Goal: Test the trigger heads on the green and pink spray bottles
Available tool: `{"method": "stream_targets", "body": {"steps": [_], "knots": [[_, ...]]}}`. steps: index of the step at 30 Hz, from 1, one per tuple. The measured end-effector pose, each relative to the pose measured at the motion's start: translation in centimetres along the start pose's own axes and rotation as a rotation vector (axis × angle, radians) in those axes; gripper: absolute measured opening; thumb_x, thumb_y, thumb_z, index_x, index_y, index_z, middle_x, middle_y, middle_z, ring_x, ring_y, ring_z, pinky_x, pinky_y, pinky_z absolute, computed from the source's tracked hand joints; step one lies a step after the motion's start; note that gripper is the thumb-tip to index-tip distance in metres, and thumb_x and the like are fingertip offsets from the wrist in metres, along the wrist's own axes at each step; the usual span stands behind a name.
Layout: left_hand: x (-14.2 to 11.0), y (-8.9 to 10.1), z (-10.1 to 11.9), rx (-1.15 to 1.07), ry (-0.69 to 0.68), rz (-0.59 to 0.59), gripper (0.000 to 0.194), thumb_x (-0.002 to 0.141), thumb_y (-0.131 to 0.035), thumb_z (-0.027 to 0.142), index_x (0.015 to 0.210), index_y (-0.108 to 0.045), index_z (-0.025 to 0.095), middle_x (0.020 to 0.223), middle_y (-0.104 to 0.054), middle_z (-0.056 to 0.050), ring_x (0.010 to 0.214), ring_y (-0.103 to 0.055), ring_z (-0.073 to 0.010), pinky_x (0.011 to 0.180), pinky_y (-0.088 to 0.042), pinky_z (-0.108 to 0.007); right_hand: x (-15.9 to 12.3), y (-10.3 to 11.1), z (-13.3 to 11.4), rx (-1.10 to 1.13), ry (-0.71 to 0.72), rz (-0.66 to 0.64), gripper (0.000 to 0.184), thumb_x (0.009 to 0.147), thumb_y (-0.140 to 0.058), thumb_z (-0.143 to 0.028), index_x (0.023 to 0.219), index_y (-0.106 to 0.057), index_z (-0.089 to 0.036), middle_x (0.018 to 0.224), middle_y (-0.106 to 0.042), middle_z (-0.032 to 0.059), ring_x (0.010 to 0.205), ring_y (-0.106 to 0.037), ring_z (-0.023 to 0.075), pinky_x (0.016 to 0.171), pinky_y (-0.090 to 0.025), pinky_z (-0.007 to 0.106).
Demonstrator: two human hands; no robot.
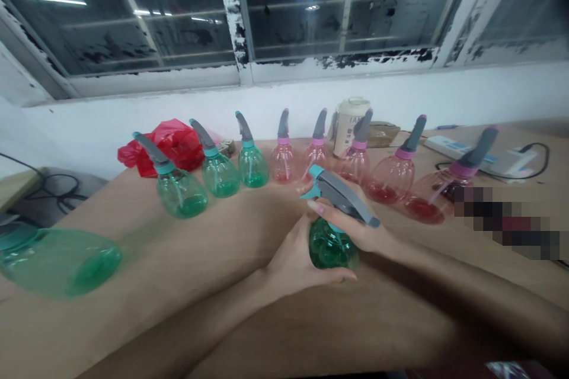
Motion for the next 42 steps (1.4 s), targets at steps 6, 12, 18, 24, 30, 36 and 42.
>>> {"method": "stream_targets", "body": {"steps": [6, 12, 18, 24, 30, 36, 42], "knots": [[-0.08, 0.08, 0.13, 0.026, -0.011, 0.016, 0.097, 0.060, -0.080, 0.045, 0.137, -0.027, 0.023, 0.136, -0.043, -0.013, 0.128, -0.039, -0.0364, 0.106, -0.033, -0.055, -0.05, -0.02, -0.13, 0.000, -0.022, 0.007, 0.021, 0.082, -0.060, -0.039, 0.098, -0.059, -0.027, 0.088, -0.064, -0.0004, 0.073, -0.063, 0.0160, 0.065, -0.051, 0.031], [-0.07, 0.08, 0.05, 0.030, -0.005, 0.007, 0.096, 0.060, -0.080, 0.046, 0.137, -0.027, 0.022, 0.136, -0.042, -0.015, 0.128, -0.038, -0.0380, 0.105, -0.034, -0.056, -0.12, 0.01, -0.09, -0.032, -0.031, 0.023, 0.024, 0.082, -0.058, -0.043, 0.100, -0.059, -0.027, 0.086, -0.065, 0.0000, 0.070, -0.063, 0.0164, 0.064, -0.051, 0.032], [0.01, 0.04, 0.09, 0.022, 0.012, -0.011, 0.094, 0.060, -0.080, 0.047, 0.135, -0.029, 0.021, 0.136, -0.043, -0.014, 0.127, -0.040, -0.0365, 0.104, -0.037, -0.054, -0.05, -0.06, -0.12, -0.004, -0.027, -0.008, 0.020, 0.083, -0.059, -0.038, 0.099, -0.058, -0.026, 0.094, -0.065, 0.0005, 0.075, -0.064, 0.0162, 0.067, -0.052, 0.031], [-0.05, 0.07, 0.16, 0.030, 0.003, -0.005, 0.094, 0.060, -0.080, 0.045, 0.135, -0.029, 0.020, 0.136, -0.043, -0.015, 0.128, -0.038, -0.0373, 0.105, -0.034, -0.056, 0.01, 0.07, -0.48, -0.062, 0.009, -0.004, 0.017, 0.084, -0.056, -0.036, 0.098, -0.058, -0.026, 0.089, -0.064, 0.0008, 0.074, -0.063, 0.0167, 0.068, -0.051, 0.033], [-0.19, -0.01, 0.05, 0.020, 0.042, 0.000, 0.095, 0.059, -0.080, 0.047, 0.135, -0.030, 0.022, 0.133, -0.047, -0.014, 0.125, -0.044, -0.0371, 0.103, -0.037, -0.057, 0.02, 0.48, -0.43, -0.199, 0.021, 0.062, 0.009, 0.083, -0.057, -0.034, 0.079, -0.058, -0.025, 0.070, -0.058, -0.0013, 0.061, -0.057, 0.0154, 0.057, -0.047, 0.032], [-0.16, -0.03, -0.30, -0.005, 0.040, 0.007, 0.097, 0.059, -0.080, 0.047, 0.137, -0.028, 0.022, 0.132, -0.047, -0.015, 0.124, -0.044, -0.0384, 0.101, -0.037, -0.058, 0.23, -0.04, 0.11, -0.047, -0.029, -0.009, 0.017, 0.083, -0.058, -0.039, 0.095, -0.059, -0.027, 0.089, -0.065, 0.0014, 0.074, -0.063, 0.0184, 0.068, -0.052, 0.035], [-0.16, 0.04, -0.11, 0.012, 0.008, 0.018, 0.100, 0.058, -0.081, 0.047, 0.138, -0.025, 0.024, 0.133, -0.045, -0.014, 0.124, -0.043, -0.0366, 0.101, -0.038, -0.056, 0.20, -0.11, -0.06, 0.029, -0.021, -0.023, 0.021, 0.082, -0.061, -0.035, 0.100, -0.058, -0.026, 0.099, -0.066, 0.0007, 0.084, -0.065, 0.0176, 0.075, -0.052, 0.034]]}}
Point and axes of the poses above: each hand's wrist, its own x-axis towards the middle knuckle, its own y-axis out of the back of the hand, z = x × y, the point moved 7 cm from there along x, towards the middle knuckle
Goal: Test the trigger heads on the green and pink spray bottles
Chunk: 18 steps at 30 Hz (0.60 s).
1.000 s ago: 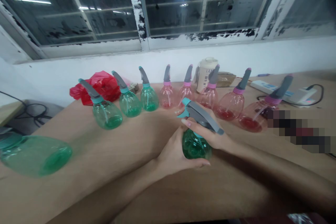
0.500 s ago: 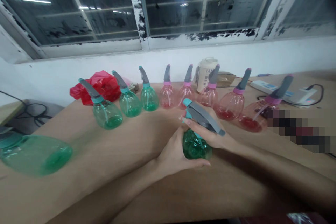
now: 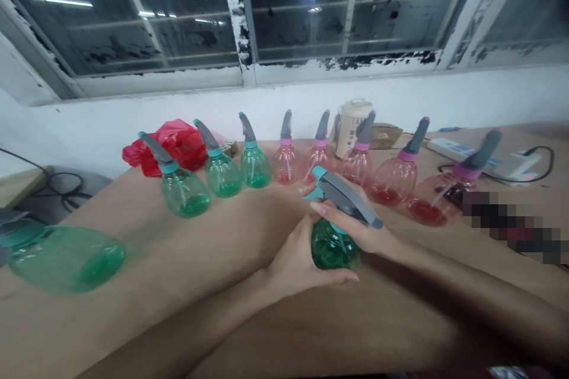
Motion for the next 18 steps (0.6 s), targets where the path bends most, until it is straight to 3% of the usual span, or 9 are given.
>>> {"method": "stream_targets", "body": {"steps": [8, 13, 18], "knots": [[0.1, 0.1, 0.2, 0.002, 0.022, 0.007, 0.099, 0.057, -0.082, 0.046, 0.137, -0.028, 0.023, 0.136, -0.043, -0.014, 0.126, -0.041, -0.0369, 0.103, -0.036, -0.055, -0.3, 0.1, -0.1, -0.019, -0.010, 0.041, 0.025, 0.083, -0.060, -0.040, 0.103, -0.060, -0.026, 0.092, -0.068, 0.0016, 0.076, -0.065, 0.0183, 0.067, -0.052, 0.033], [-0.5, 0.7, 0.1, 0.022, 0.049, -0.003, 0.089, 0.058, -0.081, 0.046, 0.131, -0.036, 0.022, 0.130, -0.049, -0.013, 0.121, -0.046, -0.0362, 0.099, -0.040, -0.055, -1.0, 0.2, 0.1, -0.195, 0.016, 0.103, 0.026, 0.080, -0.062, -0.043, 0.096, -0.061, -0.023, 0.079, -0.065, -0.0002, 0.070, -0.062, 0.0173, 0.065, -0.050, 0.032], [-3.4, 4.5, -1.0, 0.148, 0.226, 0.106, 0.080, 0.058, -0.080, 0.047, 0.124, -0.042, 0.023, 0.117, -0.058, -0.010, 0.108, -0.056, -0.0348, 0.090, -0.046, -0.053, -3.0, -3.1, 1.5, -0.426, -0.067, -0.114, 0.053, 0.072, -0.069, -0.049, 0.116, -0.054, -0.023, 0.107, -0.064, 0.0080, 0.098, -0.061, 0.0277, 0.080, -0.050, 0.043]]}}
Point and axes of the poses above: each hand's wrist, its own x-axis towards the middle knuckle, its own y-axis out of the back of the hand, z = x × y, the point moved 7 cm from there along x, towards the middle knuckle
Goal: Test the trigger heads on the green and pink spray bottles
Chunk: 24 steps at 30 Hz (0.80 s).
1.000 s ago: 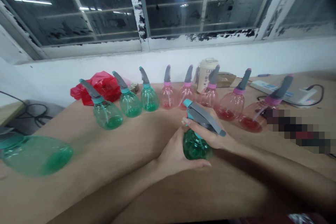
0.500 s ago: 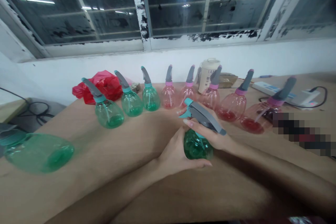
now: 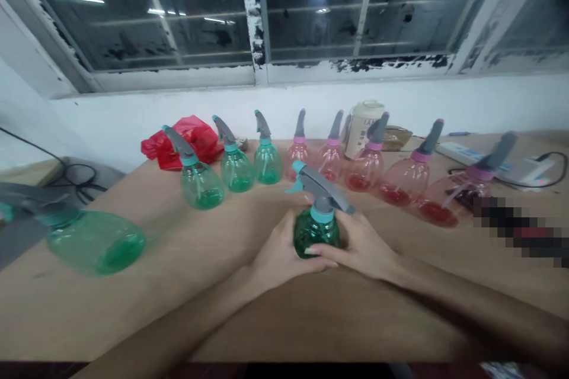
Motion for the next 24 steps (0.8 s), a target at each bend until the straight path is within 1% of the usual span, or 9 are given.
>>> {"method": "stream_targets", "body": {"steps": [2, 4, 8, 10, 14, 16, 18, 21, 24], "knots": [[-1.1, 1.6, -1.1, 0.045, 0.094, 0.024, 0.074, 0.058, -0.079, 0.048, 0.119, -0.045, 0.021, 0.111, -0.060, -0.009, 0.106, -0.057, -0.0360, 0.086, -0.048, -0.054, -0.2, -1.5, -0.1, -0.020, -0.059, -0.063, 0.057, 0.074, -0.066, -0.052, 0.121, -0.049, -0.024, 0.114, -0.061, 0.0103, 0.104, -0.059, 0.0303, 0.081, -0.050, 0.047], [-2.2, 3.1, -2.0, 0.059, 0.153, 0.040, 0.074, 0.060, -0.077, 0.050, 0.121, -0.045, 0.021, 0.113, -0.060, -0.011, 0.109, -0.055, -0.0374, 0.087, -0.046, -0.057, 0.3, -2.8, -0.8, -0.014, -0.075, -0.096, 0.057, 0.075, -0.063, -0.054, 0.121, -0.048, -0.025, 0.116, -0.060, 0.0109, 0.105, -0.058, 0.0311, 0.081, -0.049, 0.049], [-4.8, 6.0, -3.2, -0.014, 0.121, 0.137, 0.086, 0.065, -0.076, 0.045, 0.135, -0.031, 0.022, 0.133, -0.048, -0.015, 0.124, -0.045, -0.0372, 0.099, -0.037, -0.060, 2.6, -5.3, -2.9, -0.004, -0.061, -0.133, 0.061, 0.076, -0.060, -0.059, 0.125, -0.046, -0.026, 0.117, -0.059, 0.0104, 0.104, -0.058, 0.0312, 0.082, -0.049, 0.050], [-6.6, 7.5, -4.0, -0.026, 0.113, 0.182, 0.088, 0.068, -0.075, 0.042, 0.139, -0.027, 0.023, 0.139, -0.043, -0.016, 0.129, -0.040, -0.0362, 0.103, -0.034, -0.060, 3.9, -6.8, -4.1, -0.006, -0.049, -0.147, 0.064, 0.075, -0.059, -0.061, 0.127, -0.046, -0.026, 0.117, -0.059, 0.0109, 0.102, -0.059, 0.0318, 0.082, -0.049, 0.049], [-11.1, 10.8, -5.9, 0.039, 0.214, 0.271, 0.076, 0.079, -0.065, 0.038, 0.141, -0.022, 0.024, 0.144, -0.038, -0.015, 0.131, -0.039, -0.0325, 0.106, -0.030, -0.060, 6.3, -10.3, -6.7, -0.045, 0.023, -0.166, 0.073, 0.075, -0.055, -0.066, 0.133, -0.041, -0.024, 0.121, -0.059, 0.0124, 0.103, -0.059, 0.0336, 0.079, -0.050, 0.047], [-13.4, 12.4, -6.4, 0.094, 0.248, 0.327, 0.068, 0.082, -0.061, 0.038, 0.138, -0.026, 0.024, 0.143, -0.040, -0.013, 0.131, -0.039, -0.0296, 0.109, -0.030, -0.056, 7.6, -11.9, -8.3, -0.112, 0.070, -0.171, 0.075, 0.076, -0.052, -0.066, 0.134, -0.040, -0.022, 0.120, -0.060, 0.0134, 0.101, -0.060, 0.0338, 0.077, -0.049, 0.045], [-15.5, 13.8, -6.7, 0.128, 0.277, 0.359, 0.056, 0.083, -0.059, 0.039, 0.132, -0.035, 0.024, 0.138, -0.046, -0.010, 0.128, -0.044, -0.0267, 0.109, -0.033, -0.050, 8.9, -13.4, -9.9, -0.219, 0.107, -0.186, 0.076, 0.077, -0.049, -0.068, 0.132, -0.042, -0.016, 0.114, -0.063, 0.0160, 0.096, -0.062, 0.0349, 0.073, -0.049, 0.044], [-18.0, 15.6, -7.1, 0.118, 0.360, 0.381, 0.038, 0.085, -0.056, 0.041, 0.117, -0.048, 0.023, 0.125, -0.056, -0.008, 0.118, -0.053, -0.0249, 0.105, -0.040, -0.047, 10.8, -15.3, -11.8, -0.368, 0.135, -0.243, 0.078, 0.077, -0.046, -0.070, 0.124, -0.048, -0.008, 0.094, -0.068, 0.0187, 0.083, -0.065, 0.0359, 0.064, -0.047, 0.041], [-19.7, 17.2, -7.4, 0.058, 0.429, 0.412, 0.030, 0.084, -0.055, 0.043, 0.106, -0.054, 0.022, 0.114, -0.062, -0.007, 0.110, -0.058, -0.0247, 0.099, -0.045, -0.045, 12.3, -16.9, -13.2, -0.422, 0.153, -0.283, 0.080, 0.078, -0.046, -0.069, 0.122, -0.048, -0.003, 0.083, -0.068, 0.0193, 0.074, -0.065, 0.0341, 0.057, -0.043, 0.037]]}}
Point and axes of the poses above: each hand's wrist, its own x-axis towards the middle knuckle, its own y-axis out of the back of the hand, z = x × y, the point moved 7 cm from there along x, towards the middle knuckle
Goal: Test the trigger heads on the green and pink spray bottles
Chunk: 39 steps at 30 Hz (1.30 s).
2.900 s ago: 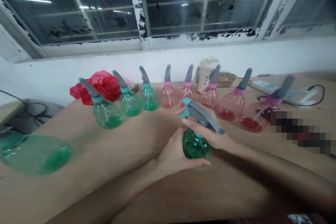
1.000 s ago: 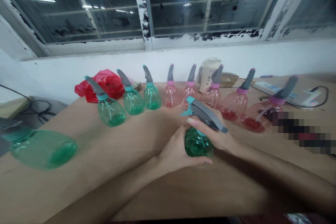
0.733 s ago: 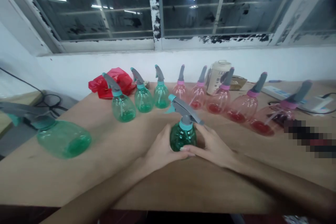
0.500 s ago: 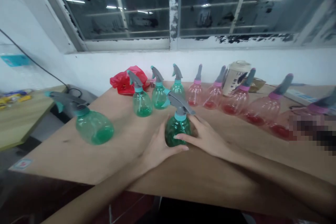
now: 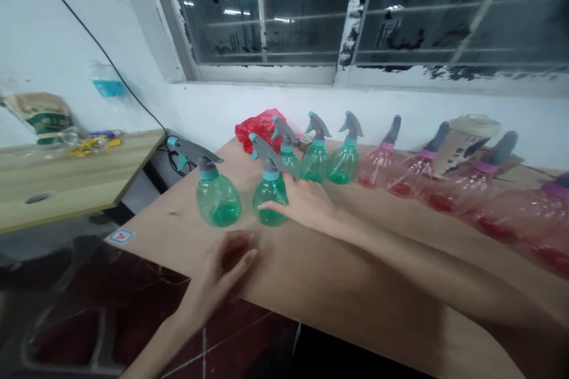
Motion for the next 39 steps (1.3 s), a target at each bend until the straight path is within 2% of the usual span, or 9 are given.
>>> {"method": "stream_targets", "body": {"steps": [10, 12, 15, 18, 21, 23, 27, 31, 39], "knots": [[0.2, 3.2, -1.9, -0.110, 0.067, 0.165, 0.031, 0.081, -0.058, 0.047, 0.098, -0.055, 0.022, 0.092, -0.067, -0.004, 0.093, -0.064, -0.0255, 0.086, -0.050, -0.040, 3.3, -0.9, -2.0, 0.012, 0.015, 0.005, 0.081, 0.081, -0.048, -0.065, 0.124, -0.043, 0.002, 0.090, -0.067, 0.0222, 0.079, -0.065, 0.0333, 0.056, -0.040, 0.033], [0.1, 4.1, -1.9, -0.174, 0.065, 0.275, 0.033, 0.077, -0.061, 0.049, 0.095, -0.052, 0.022, 0.085, -0.064, -0.001, 0.081, -0.065, -0.0227, 0.079, -0.052, -0.037, 3.6, -1.0, -2.1, 0.013, 0.017, 0.000, 0.080, 0.081, -0.049, -0.064, 0.125, -0.042, 0.003, 0.093, -0.066, 0.0229, 0.079, -0.065, 0.0324, 0.057, -0.040, 0.033], [-0.2, 6.4, -2.0, -0.216, 0.015, 0.530, 0.043, 0.068, -0.069, 0.050, 0.093, -0.045, 0.024, 0.077, -0.054, 0.004, 0.065, -0.062, -0.0173, 0.065, -0.054, -0.032, 4.0, -1.1, -2.3, 0.016, 0.023, -0.001, 0.081, 0.081, -0.050, -0.063, 0.129, -0.039, 0.002, 0.097, -0.065, 0.0245, 0.081, -0.065, 0.0317, 0.059, -0.041, 0.033], [0.2, 8.3, -2.8, 0.004, 0.024, 0.672, 0.071, 0.059, -0.076, 0.050, 0.113, -0.039, 0.024, 0.092, -0.051, -0.001, 0.081, -0.061, -0.0227, 0.067, -0.055, -0.036, 4.4, -1.4, -2.5, 0.028, 0.033, -0.002, 0.081, 0.082, -0.049, -0.062, 0.130, -0.038, 0.003, 0.100, -0.063, 0.0261, 0.082, -0.065, 0.0324, 0.060, -0.043, 0.034], [1.9, 8.7, -4.0, 0.165, 0.046, 0.638, 0.098, 0.056, -0.077, 0.052, 0.133, -0.024, 0.022, 0.122, -0.044, -0.012, 0.109, -0.054, -0.0327, 0.085, -0.052, -0.049, 4.8, -1.6, -2.6, 0.040, 0.028, 0.006, 0.079, 0.083, -0.049, -0.062, 0.128, -0.040, 0.002, 0.102, -0.063, 0.0263, 0.086, -0.064, 0.0330, 0.062, -0.044, 0.035], [3.2, 8.4, -4.5, 0.180, 0.046, 0.606, 0.104, 0.056, -0.077, 0.050, 0.137, -0.020, 0.022, 0.127, -0.043, -0.015, 0.115, -0.050, -0.0350, 0.090, -0.049, -0.053, 5.1, -1.9, -2.7, 0.046, 0.023, 0.010, 0.078, 0.083, -0.047, -0.062, 0.128, -0.040, 0.001, 0.102, -0.063, 0.0259, 0.088, -0.064, 0.0331, 0.064, -0.044, 0.035], [4.9, 7.5, -4.4, 0.040, 0.077, 0.559, 0.092, 0.053, -0.080, 0.044, 0.128, -0.032, 0.022, 0.121, -0.049, -0.012, 0.106, -0.058, -0.0325, 0.085, -0.053, -0.053, 5.5, -2.1, -2.8, 0.059, 0.036, 0.021, 0.077, 0.085, -0.047, -0.060, 0.131, -0.037, 0.000, 0.106, -0.062, 0.0260, 0.090, -0.063, 0.0334, 0.065, -0.044, 0.036], [5.1, 7.8, -4.0, -0.042, 0.107, 0.538, 0.081, 0.051, -0.082, 0.040, 0.118, -0.040, 0.022, 0.114, -0.054, -0.010, 0.105, -0.060, -0.0316, 0.087, -0.054, -0.051, 5.6, -2.2, -2.7, 0.083, 0.061, 0.023, 0.078, 0.085, -0.045, -0.059, 0.134, -0.034, 0.000, 0.108, -0.062, 0.0248, 0.092, -0.062, 0.0337, 0.067, -0.044, 0.035], [5.6, 8.9, -3.9, -0.047, 0.106, 0.185, 0.083, 0.058, -0.079, 0.041, 0.128, -0.038, 0.024, 0.126, -0.054, -0.011, 0.107, -0.061, -0.0308, 0.093, -0.050, -0.052, 5.7, -2.3, -2.7, 0.081, 0.069, 0.074, 0.087, 0.082, -0.047, -0.062, 0.140, -0.026, 0.000, 0.125, -0.052, 0.0284, 0.105, -0.057, 0.0373, 0.077, -0.046, 0.041]]}}
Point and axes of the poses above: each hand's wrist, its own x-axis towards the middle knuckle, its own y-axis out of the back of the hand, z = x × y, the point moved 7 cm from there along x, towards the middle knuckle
